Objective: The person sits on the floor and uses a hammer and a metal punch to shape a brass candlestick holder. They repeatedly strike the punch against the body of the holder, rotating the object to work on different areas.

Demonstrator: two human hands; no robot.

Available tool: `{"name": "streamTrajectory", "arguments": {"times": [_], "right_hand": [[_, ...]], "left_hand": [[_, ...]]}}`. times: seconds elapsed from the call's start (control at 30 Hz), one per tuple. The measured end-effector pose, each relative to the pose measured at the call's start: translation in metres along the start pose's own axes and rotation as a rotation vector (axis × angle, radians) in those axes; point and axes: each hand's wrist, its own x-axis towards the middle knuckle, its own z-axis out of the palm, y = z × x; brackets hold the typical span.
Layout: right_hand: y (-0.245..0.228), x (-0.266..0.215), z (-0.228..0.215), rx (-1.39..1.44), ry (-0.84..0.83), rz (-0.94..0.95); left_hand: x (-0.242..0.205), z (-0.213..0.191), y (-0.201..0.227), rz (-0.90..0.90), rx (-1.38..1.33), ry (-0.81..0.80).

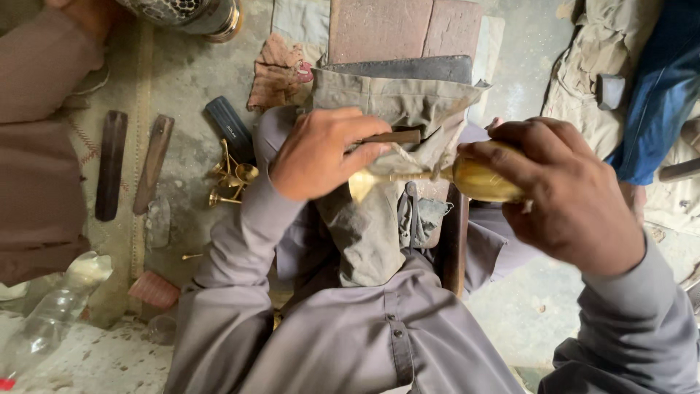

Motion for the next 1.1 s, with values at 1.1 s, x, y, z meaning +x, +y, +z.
{"name": "streamTrajectory", "arguments": {"times": [1.1], "right_hand": [[-0.093, 0.03, 0.111, 0.869, 0.533, 0.451]], "left_hand": [[-0.103, 0.065, 0.024, -0.196, -0.004, 0.305]]}}
